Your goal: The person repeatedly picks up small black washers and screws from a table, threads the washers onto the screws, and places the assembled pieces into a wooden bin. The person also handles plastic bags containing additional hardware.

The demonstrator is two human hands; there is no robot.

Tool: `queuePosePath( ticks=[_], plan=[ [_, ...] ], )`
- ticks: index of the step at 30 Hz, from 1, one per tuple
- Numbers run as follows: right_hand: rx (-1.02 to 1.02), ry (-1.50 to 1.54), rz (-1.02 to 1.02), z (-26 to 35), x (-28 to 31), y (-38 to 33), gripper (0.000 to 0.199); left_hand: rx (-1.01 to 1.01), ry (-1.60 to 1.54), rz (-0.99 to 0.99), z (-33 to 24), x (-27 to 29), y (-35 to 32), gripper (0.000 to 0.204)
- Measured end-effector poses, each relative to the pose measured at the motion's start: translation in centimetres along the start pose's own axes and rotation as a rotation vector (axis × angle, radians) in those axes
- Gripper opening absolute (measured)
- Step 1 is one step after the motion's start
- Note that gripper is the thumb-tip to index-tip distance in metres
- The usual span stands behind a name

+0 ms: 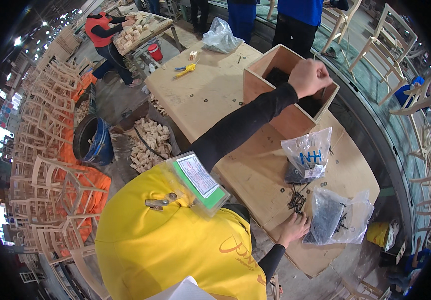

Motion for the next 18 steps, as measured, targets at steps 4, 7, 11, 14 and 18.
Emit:
queuePosePath(
  ticks=[4, 7, 11, 14, 18],
  plan=[
    [-0.023, 0.014, 0.058, 0.2, 0.6, 0.3, 0.027, -0.139, 0.05, -0.23, -0.5, 1.4, 1.4, 0.023],
    [-0.077, 0.051, 0.097, -1.3, -0.3, 0.5, 0.026, 0.023, -0.046, -0.119, 4.7, -2.5, -1.3, 0.012],
    [-0.079, 0.062, 0.125, -1.6, 0.5, 0.5, 0.024, 0.653, -0.588, 0.489, 6.1, -8.0, -13.4, 0.029],
    [-0.205, 0.234, 0.18, -3.4, -1.0, 0.6, 0.024, 0.83, -0.809, 0.633, 5.5, -9.3, -22.4, 0.033],
    [-0.252, 0.664, 0.032, -3.8, -0.9, 1.0, 0.027, 0.978, -0.769, 0.584, 1.9, -8.2, -28.0, 0.019]
  ],
)
Point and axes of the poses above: each hand's wrist, its own y-axis towards the middle knuckle, its own x-axis out of the back of the hand, z = x × y, the point moved 7 cm from there along y, towards the middle knuckle, and after that the axes turned 14 degrees about -y, right-handed, at the moved point
